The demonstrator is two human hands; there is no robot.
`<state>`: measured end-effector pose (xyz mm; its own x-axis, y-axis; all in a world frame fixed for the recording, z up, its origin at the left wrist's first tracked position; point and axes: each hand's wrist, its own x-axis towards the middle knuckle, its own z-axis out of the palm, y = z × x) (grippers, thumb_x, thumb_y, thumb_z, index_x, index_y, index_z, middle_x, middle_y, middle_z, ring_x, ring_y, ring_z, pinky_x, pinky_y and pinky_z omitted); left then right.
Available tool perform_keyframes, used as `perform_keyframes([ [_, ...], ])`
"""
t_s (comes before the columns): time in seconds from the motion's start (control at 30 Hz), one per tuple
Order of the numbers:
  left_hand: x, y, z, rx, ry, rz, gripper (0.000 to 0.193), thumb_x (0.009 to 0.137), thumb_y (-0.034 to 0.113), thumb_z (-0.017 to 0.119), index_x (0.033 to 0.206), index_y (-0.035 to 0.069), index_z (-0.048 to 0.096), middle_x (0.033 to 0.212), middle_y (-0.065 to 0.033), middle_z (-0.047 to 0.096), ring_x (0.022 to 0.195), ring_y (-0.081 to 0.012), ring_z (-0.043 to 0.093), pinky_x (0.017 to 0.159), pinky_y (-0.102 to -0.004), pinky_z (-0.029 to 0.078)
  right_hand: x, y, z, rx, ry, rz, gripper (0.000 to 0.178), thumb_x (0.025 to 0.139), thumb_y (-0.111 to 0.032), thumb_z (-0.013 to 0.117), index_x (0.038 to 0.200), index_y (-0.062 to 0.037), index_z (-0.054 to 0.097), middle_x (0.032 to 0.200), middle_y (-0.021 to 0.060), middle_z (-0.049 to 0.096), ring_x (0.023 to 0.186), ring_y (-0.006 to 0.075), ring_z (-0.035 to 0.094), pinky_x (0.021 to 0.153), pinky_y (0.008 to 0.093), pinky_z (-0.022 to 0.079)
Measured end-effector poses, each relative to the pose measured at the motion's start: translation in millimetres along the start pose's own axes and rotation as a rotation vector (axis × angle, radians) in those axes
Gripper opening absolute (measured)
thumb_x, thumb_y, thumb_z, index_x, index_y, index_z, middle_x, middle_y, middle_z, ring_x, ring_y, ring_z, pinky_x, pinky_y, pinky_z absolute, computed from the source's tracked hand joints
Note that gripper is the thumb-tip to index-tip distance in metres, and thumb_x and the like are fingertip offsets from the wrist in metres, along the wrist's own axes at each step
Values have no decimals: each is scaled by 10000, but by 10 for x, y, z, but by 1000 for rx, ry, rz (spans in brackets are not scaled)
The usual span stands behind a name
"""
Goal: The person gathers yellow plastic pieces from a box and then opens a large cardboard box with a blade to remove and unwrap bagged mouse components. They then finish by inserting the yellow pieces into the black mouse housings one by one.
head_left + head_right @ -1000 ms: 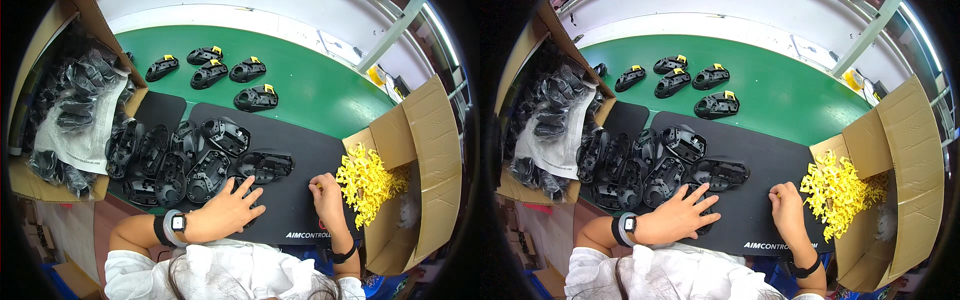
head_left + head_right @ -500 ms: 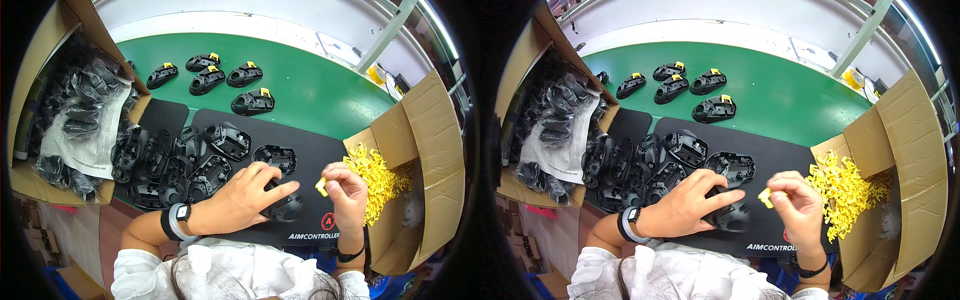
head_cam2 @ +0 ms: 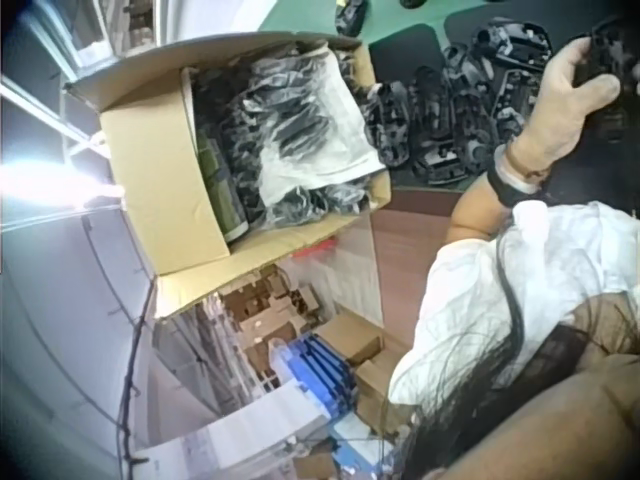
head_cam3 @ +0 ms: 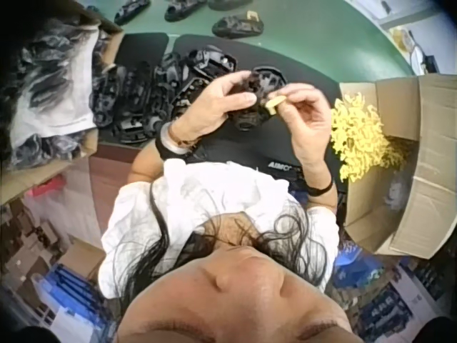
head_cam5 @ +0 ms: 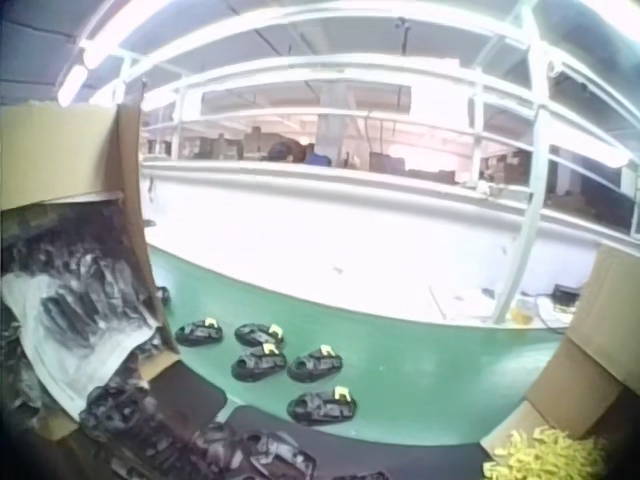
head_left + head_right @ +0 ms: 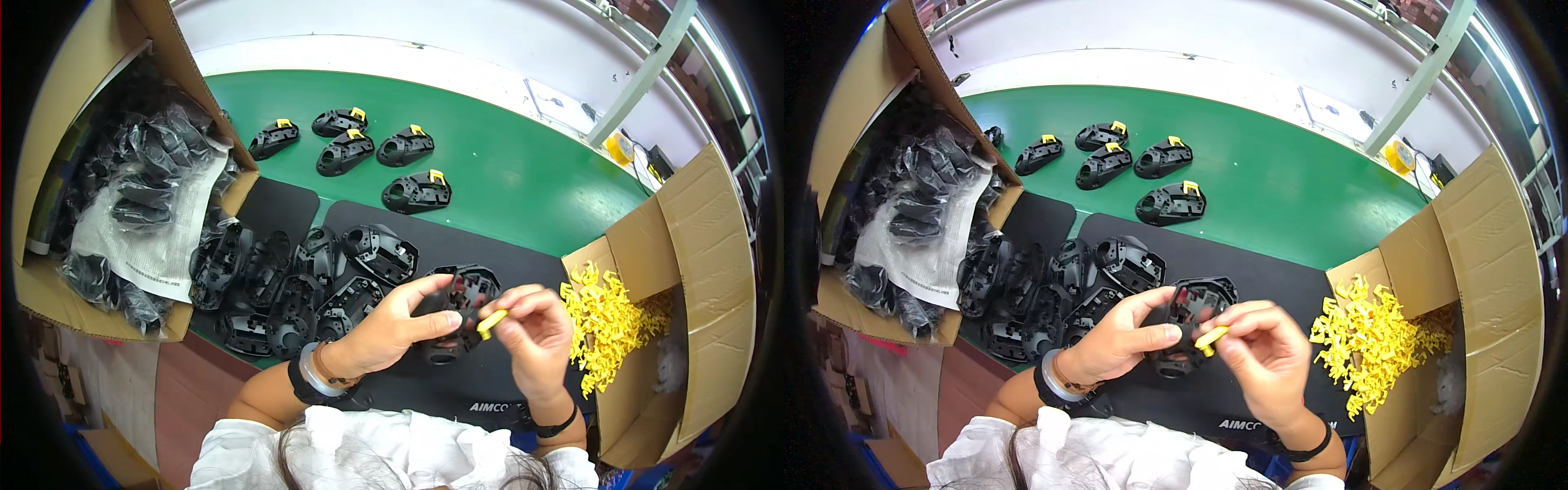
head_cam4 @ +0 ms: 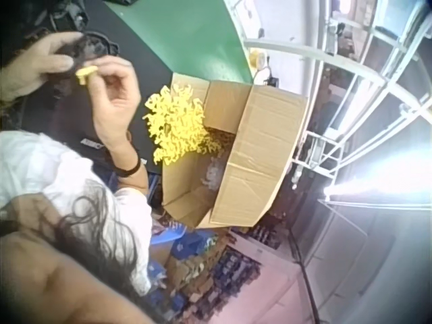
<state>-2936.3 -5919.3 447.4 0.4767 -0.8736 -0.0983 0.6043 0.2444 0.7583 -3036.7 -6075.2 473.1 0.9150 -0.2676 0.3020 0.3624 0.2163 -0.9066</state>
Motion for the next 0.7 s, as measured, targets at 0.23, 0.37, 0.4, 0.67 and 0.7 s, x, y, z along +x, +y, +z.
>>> perform_keyframes([
  [0.23,9,73,27,102,-71,-88,556,840,142,636,1300,-20,369,1169,-68,504,1031,-125,543,850,-271,493,303,-19,-18,-620,-123,-173,193,719,124,615,840,-25,624,927,103,651,926,234,611,844,335,468],
  [0.37,6,9,-23,145,-42,-28,497,865,202,628,1260,-19,425,1116,-54,531,960,-92,557,779,-228,490,300,-31,-62,-972,-248,-330,236,688,75,652,878,-64,662,1066,130,635,1003,299,583,920,392,421],
  [0.4,20,-17,-36,172,-8,36,469,884,233,618,1239,-22,449,1070,-47,555,920,-76,569,727,-209,493,287,-26,-47,-970,-245,-323,236,688,75,652,878,-64,662,1066,130,635,1003,299,583,920,392,421],
  [0.67,17,32,-39,708,-28,261,360,818,214,668,1084,-9,573,914,-44,621,799,-82,555,717,-257,466,51,10,23,-582,-92,207,289,854,-61,573,1134,8,545,1026,135,578,909,223,595,764,292,492],
  [0.7,7,30,-15,749,24,271,363,809,240,671,1051,-15,582,836,-78,620,743,-95,559,683,-254,460,60,-1,59,-686,-109,187,271,855,-64,574,1113,14,543,984,129,576,886,211,593,727,282,493],
])
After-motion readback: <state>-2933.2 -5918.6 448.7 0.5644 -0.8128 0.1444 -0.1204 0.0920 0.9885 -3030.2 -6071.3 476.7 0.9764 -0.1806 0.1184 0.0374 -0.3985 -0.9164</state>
